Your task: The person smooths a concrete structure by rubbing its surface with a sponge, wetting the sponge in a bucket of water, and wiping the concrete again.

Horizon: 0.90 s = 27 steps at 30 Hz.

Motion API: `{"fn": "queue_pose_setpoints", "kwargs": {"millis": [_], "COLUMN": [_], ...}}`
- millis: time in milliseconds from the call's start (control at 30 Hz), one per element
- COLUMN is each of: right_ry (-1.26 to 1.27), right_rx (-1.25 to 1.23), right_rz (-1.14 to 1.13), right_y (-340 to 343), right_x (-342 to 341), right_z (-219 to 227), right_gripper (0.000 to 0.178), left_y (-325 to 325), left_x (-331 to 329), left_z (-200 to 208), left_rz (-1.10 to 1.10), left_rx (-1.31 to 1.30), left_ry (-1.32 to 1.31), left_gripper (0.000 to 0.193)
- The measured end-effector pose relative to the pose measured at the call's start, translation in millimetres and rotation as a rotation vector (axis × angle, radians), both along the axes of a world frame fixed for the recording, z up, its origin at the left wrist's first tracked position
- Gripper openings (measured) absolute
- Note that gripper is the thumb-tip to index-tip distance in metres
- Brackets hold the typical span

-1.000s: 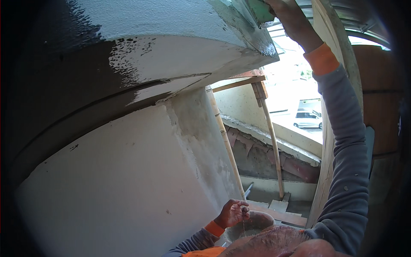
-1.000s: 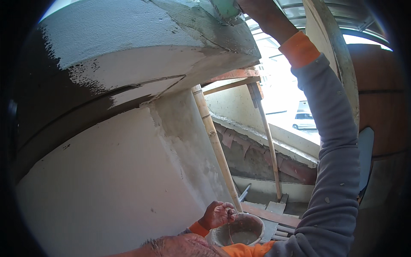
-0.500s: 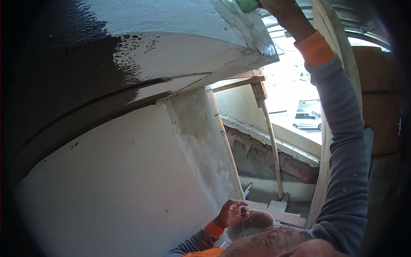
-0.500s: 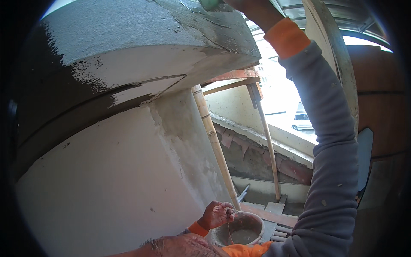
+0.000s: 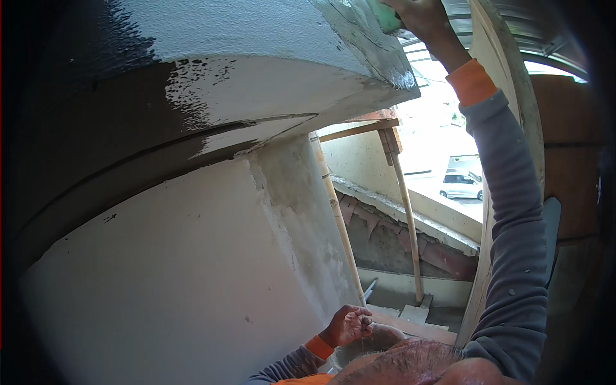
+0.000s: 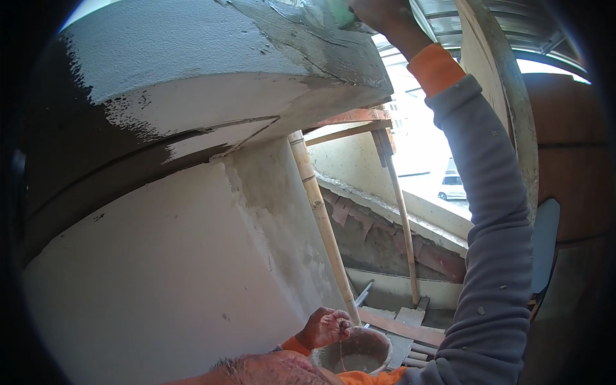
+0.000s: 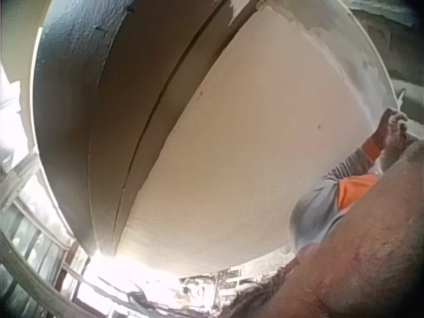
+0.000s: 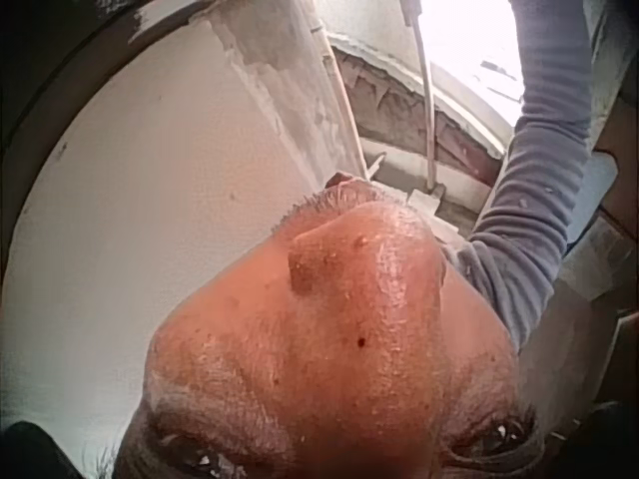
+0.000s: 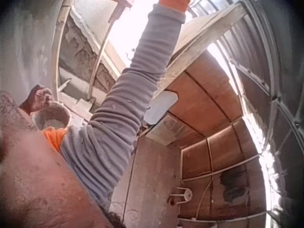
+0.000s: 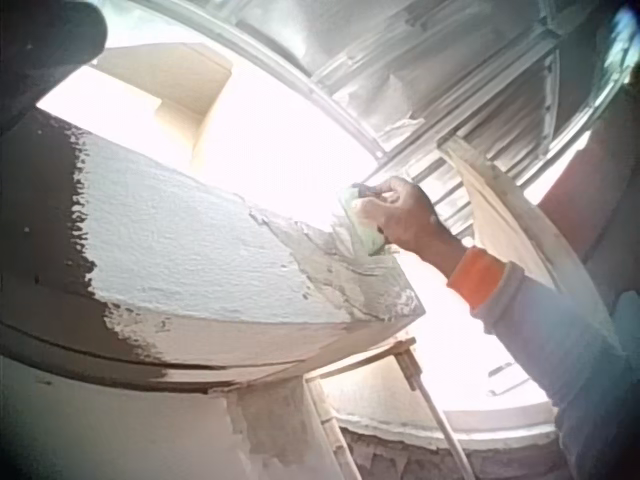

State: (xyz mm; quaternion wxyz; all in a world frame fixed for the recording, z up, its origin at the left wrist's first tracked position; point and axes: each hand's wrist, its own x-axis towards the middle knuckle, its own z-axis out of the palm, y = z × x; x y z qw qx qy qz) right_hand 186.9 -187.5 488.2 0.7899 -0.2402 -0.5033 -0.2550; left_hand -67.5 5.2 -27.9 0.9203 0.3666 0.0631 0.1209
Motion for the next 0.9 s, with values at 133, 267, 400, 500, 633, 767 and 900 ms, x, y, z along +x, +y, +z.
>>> {"fn": "queue_pose_setpoints", "kwargs": {"millis": [133, 267, 400, 500, 633, 767, 900], "right_ry": [-0.129, -0.018, 0.066, -0.109, -0.142, -0.052, 0.000], "right_rx": [0.088, -0.067, -0.064, 0.077, 0.085, -0.230, -0.037], "right_rz": [-0.231, -0.492, -0.199, -0.140, -0.336, -0.579, -0.411], "right_y": [1, 15, 10, -2, 12, 46, 51], "right_x": [-9, 34, 28, -7, 7, 87, 100], "right_z": [13, 20, 9, 4, 21, 9, -13], "right_gripper": [0.041, 0.044, 0.047, 0.046, 0.042, 0.063, 0.060], "left_y": [0, -1, 4, 1, 2, -2, 2], "left_x": [8, 11, 7, 6, 11, 12, 10], "left_z": [-2, -5, -3, 3, -4, -7, -6], "left_rz": [-0.046, -0.067, -0.060, -0.037, -0.070, -0.061, -0.064], "left_rx": [-0.012, -0.002, 0.028, 0.016, 0.021, 0.020, 0.023], "left_ry": [-0.010, -0.017, -0.033, -0.016, -0.034, -0.009, 0.013], "left_gripper": [0.045, 0.045, 0.045, 0.045, 0.046, 0.046, 0.046]}}
